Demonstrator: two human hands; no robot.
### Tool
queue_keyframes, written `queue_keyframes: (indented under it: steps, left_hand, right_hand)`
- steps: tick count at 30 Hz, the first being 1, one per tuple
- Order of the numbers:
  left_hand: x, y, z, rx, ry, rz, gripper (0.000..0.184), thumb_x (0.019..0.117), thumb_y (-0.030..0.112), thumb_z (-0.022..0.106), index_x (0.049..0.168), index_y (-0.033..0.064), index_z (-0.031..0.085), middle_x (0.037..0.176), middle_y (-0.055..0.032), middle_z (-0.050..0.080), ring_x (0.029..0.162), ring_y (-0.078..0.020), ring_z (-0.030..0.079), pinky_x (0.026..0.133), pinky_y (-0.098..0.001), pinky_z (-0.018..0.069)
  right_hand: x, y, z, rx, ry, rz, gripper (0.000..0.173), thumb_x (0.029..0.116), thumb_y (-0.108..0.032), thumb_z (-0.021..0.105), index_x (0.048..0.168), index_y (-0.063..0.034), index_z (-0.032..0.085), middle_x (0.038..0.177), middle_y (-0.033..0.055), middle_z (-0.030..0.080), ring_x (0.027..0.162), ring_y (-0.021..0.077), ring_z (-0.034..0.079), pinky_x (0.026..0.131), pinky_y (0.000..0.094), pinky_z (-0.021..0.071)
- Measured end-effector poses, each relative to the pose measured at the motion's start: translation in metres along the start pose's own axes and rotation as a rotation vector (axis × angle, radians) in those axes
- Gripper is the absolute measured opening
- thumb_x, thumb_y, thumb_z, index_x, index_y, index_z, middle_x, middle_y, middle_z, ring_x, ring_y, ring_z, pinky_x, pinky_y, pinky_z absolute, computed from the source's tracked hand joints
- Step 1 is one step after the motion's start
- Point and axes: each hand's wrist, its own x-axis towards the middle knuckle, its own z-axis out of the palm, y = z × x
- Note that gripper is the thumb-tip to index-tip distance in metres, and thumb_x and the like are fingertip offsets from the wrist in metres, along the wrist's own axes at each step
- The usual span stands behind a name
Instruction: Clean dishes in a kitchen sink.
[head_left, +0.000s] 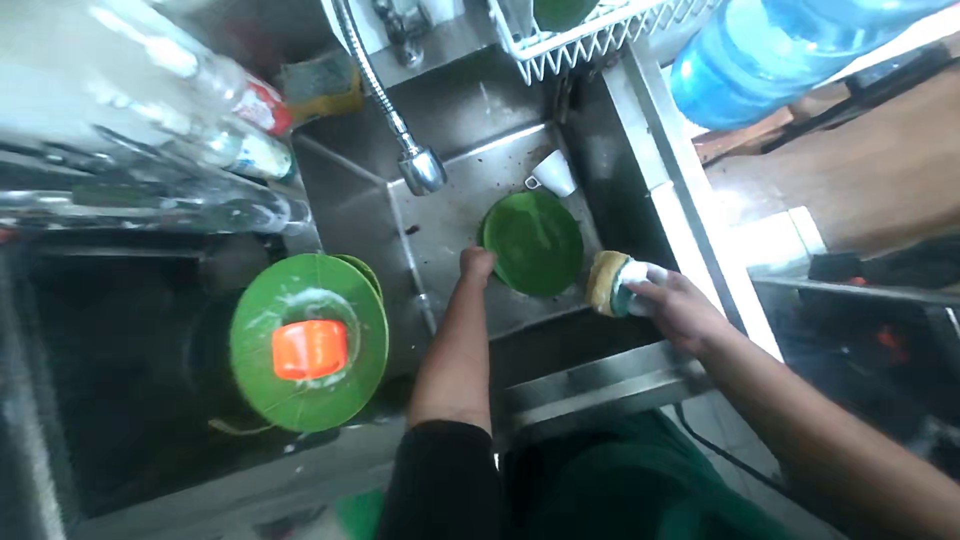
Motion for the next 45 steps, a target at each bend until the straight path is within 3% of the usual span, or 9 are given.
queue_keyframes:
  steps: [5,14,19,27,32,35,38,42,45]
  left_hand:
    - [-0.059,-0.004,-0.009,0.072,0.148,0.101,0.018,0.0980,0.012,0.063,0.107,-0.0039,0.067,0.104,-0.0241,0.067,0.094,-0.0344,0.067,0.085,-0.0521,0.0548]
    - [-0.146,-0.042,-0.015,-0.527,0.227,0.143,0.030,0.1012,0.003,0.059,0.128,-0.0087,0.052,0.115,-0.0240,0.061,0.095,-0.0257,0.065,0.080,-0.0392,0.0581]
    - [-0.171,-0.048,-0.007,-0.724,0.272,0.128,0.029,0.1018,0.000,0.056,0.129,-0.0081,0.049,0.111,-0.0234,0.060,0.091,-0.0262,0.066,0.077,-0.0403,0.0591]
    - [-0.189,-0.051,0.015,-0.714,0.311,0.250,0.021,0.0981,-0.004,0.060,0.118,-0.0093,0.054,0.096,-0.0179,0.065,0.079,-0.0193,0.067,0.066,-0.0348,0.0580]
    - [-0.198,-0.052,0.013,-0.718,0.321,0.373,0.014,0.0972,-0.004,0.060,0.110,-0.0073,0.055,0.085,-0.0100,0.066,0.071,-0.0124,0.066,0.064,-0.0296,0.0580]
    - [-0.185,-0.049,0.007,-0.781,0.400,0.401,0.013,0.0975,-0.004,0.059,0.109,-0.0074,0.055,0.085,-0.0099,0.065,0.072,-0.0126,0.066,0.065,-0.0300,0.0584]
    - [-0.179,-0.061,-0.003,-0.823,0.415,0.433,0.012,0.0963,-0.005,0.059,0.108,-0.0065,0.056,0.084,-0.0087,0.067,0.073,-0.0126,0.067,0.064,-0.0306,0.0585]
    - [-0.189,-0.068,0.000,-0.781,0.330,0.470,0.015,0.0957,-0.005,0.061,0.110,-0.0065,0.056,0.085,-0.0082,0.067,0.073,-0.0123,0.068,0.064,-0.0301,0.0596]
    - [-0.186,-0.061,0.000,-0.817,0.347,0.486,0.013,0.0955,-0.006,0.060,0.108,-0.0058,0.056,0.084,-0.0077,0.067,0.070,-0.0113,0.068,0.062,-0.0277,0.0593]
  right_hand:
    - [0.015,-0.005,0.003,-0.379,-0.123,-0.036,0.031,0.1032,-0.014,0.060,0.131,-0.0005,0.059,0.112,0.0133,0.067,0.095,0.0159,0.067,0.085,0.0339,0.0575]
    - [0.057,0.007,0.108,-0.980,-0.469,-0.386,0.053,0.0909,-0.008,0.073,0.140,-0.0009,0.055,0.140,0.0238,0.057,0.126,0.0387,0.059,0.107,0.0556,0.0477]
    - [0.023,0.010,0.118,-1.232,-0.397,-0.389,0.053,0.1007,-0.039,0.063,0.138,-0.0017,0.062,0.160,0.0285,0.033,0.148,0.0466,0.030,0.118,0.0616,0.0309]
    - [0.048,0.012,0.104,-1.129,-0.256,-0.301,0.038,0.0991,-0.019,0.064,0.129,0.0039,0.066,0.136,0.0313,0.058,0.131,0.0459,0.053,0.111,0.0573,0.0421]
    - [0.091,-0.015,0.124,-1.015,-0.082,-0.457,0.037,0.0932,-0.013,0.072,0.126,0.0049,0.066,0.137,0.0328,0.055,0.124,0.0491,0.057,0.103,0.0647,0.0469]
    - [0.064,0.004,0.147,-1.032,-0.323,-0.656,0.033,0.0903,-0.008,0.073,0.120,0.0045,0.068,0.127,0.0276,0.062,0.113,0.0432,0.064,0.098,0.0595,0.0527]
    - [0.035,0.002,0.123,-1.175,-0.509,-0.591,0.036,0.0963,-0.015,0.067,0.129,0.0014,0.067,0.134,0.0277,0.058,0.118,0.0431,0.062,0.102,0.0578,0.0497]
    - [0.094,-0.015,0.109,-1.133,-0.180,-0.666,0.039,0.0910,-0.014,0.073,0.128,-0.0016,0.068,0.135,0.0337,0.055,0.115,0.0497,0.062,0.095,0.0651,0.0518]
    - [0.087,-0.020,0.151,-1.079,-0.273,-0.715,0.041,0.0900,-0.008,0.073,0.130,-0.0034,0.067,0.138,0.0311,0.053,0.116,0.0460,0.062,0.097,0.0597,0.0530]
